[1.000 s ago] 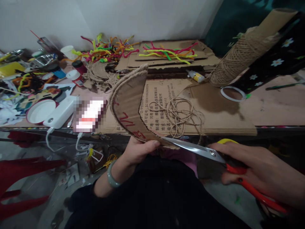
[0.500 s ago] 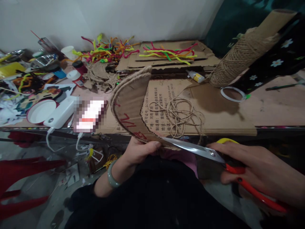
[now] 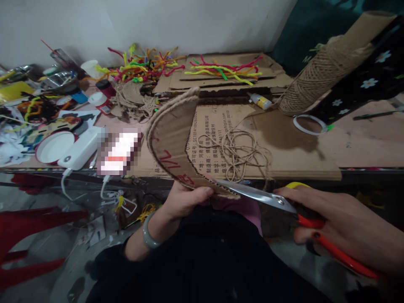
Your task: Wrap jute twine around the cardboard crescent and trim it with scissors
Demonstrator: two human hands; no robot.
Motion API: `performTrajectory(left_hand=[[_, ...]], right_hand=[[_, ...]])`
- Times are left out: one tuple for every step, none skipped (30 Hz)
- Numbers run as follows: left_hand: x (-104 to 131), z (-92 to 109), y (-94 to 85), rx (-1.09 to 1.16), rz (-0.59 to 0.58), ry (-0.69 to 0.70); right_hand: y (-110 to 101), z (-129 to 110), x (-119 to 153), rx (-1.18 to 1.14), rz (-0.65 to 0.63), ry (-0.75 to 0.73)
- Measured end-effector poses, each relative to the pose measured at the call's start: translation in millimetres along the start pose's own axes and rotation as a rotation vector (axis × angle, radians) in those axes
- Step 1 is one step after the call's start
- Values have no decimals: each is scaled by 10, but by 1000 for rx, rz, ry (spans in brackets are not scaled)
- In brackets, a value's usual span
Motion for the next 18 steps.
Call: performTrajectory(left_hand=[[-1,-3,-2,-3,-2,0],[-2,-2,-2,-10,-3,2],[-4,1,-2,-17,-2,9],[-5,9,0,-22,1,21],[-5,18,2,-25,5,35],[-4,27,5,-26,7,48],[-3,33,8,-25,8,54],[0,37,11,-23,5,53],[3,36,16,-21,0,43],[5,33,20,-20,-7,27],[8,30,24,-21,-11,12],[11,28,27,-23,-12,2],[12,30,29,-26,-9,1],[13,35,31,-29,-5,6],[12,41,32,-33,-2,14],[11,48,34,-36,-2,24],[8,53,37,-39,-7,31],[6,58,37,-42,-11,38]], right_hand=[[10,6,13,-37,-23,8],[23,14,25,-83,-58,21],[34,20,34,-122,-92,33],[34,27,39,-137,-101,47],[30,29,40,-142,-107,58],[25,27,37,-147,-111,62],[19,21,33,-152,-116,64],[12,14,28,-155,-118,67],[5,5,23,-154,-122,68],[-2,-3,19,-148,-124,69],[-9,-9,16,-141,-124,69],[-14,-14,15,-135,-126,67],[-17,-15,15,-130,-128,66],[-19,-15,16,-128,-127,62],[-18,-12,17,-129,-126,60],[-16,-9,18,-133,-125,58],[-14,-6,18,-139,-124,59],[-11,-4,16,-149,-125,61]])
Point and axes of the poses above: each hand's wrist, its own x-axis away from the middle knuckle, its own y-axis out of the palm, z = x × y, the point moved 3 cm from there along -x, towards the middle knuckle, and after that the axes turned 13 degrees about -y, right-handed, at the moved point
